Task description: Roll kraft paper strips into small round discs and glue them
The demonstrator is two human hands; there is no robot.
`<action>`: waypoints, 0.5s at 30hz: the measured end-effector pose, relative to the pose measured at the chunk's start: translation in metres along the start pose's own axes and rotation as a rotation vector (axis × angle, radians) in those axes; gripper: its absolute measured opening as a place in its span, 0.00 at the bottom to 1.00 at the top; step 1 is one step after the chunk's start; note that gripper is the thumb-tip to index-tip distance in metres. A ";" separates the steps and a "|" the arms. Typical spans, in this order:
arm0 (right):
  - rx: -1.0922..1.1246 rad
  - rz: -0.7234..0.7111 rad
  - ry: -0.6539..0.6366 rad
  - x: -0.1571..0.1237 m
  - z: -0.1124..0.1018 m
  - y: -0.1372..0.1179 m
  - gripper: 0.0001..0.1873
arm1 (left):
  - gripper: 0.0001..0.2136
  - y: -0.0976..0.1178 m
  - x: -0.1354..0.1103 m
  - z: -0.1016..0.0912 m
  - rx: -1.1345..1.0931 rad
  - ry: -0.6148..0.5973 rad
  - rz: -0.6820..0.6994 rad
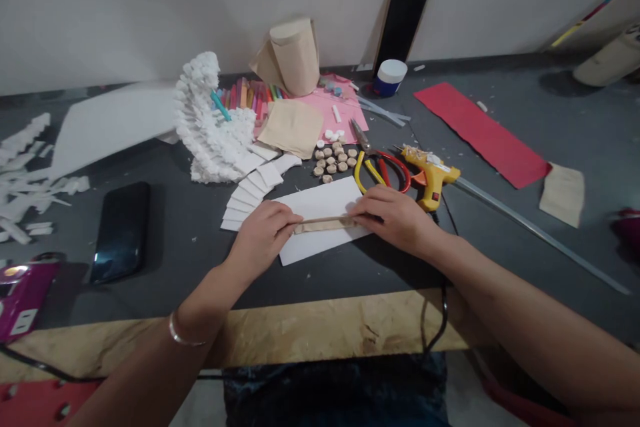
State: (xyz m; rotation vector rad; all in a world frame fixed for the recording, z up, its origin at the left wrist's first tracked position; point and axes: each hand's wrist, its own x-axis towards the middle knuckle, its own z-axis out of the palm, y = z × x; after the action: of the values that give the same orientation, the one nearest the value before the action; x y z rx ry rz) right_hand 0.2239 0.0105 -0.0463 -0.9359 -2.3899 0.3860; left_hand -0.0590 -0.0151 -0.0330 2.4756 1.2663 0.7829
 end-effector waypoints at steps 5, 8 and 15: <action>-0.017 -0.004 -0.012 0.000 -0.002 0.001 0.09 | 0.09 -0.002 0.000 0.001 -0.023 -0.001 0.034; -0.047 -0.047 -0.010 0.000 -0.006 0.000 0.10 | 0.10 -0.003 -0.001 0.000 0.000 -0.013 0.061; -0.116 -0.152 -0.062 -0.001 -0.015 -0.002 0.14 | 0.12 -0.003 0.001 -0.004 0.076 -0.036 0.112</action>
State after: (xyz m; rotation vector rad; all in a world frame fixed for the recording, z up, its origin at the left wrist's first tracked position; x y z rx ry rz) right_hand 0.2324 0.0096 -0.0337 -0.7958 -2.5431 0.2241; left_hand -0.0628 -0.0129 -0.0312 2.6275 1.1750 0.7262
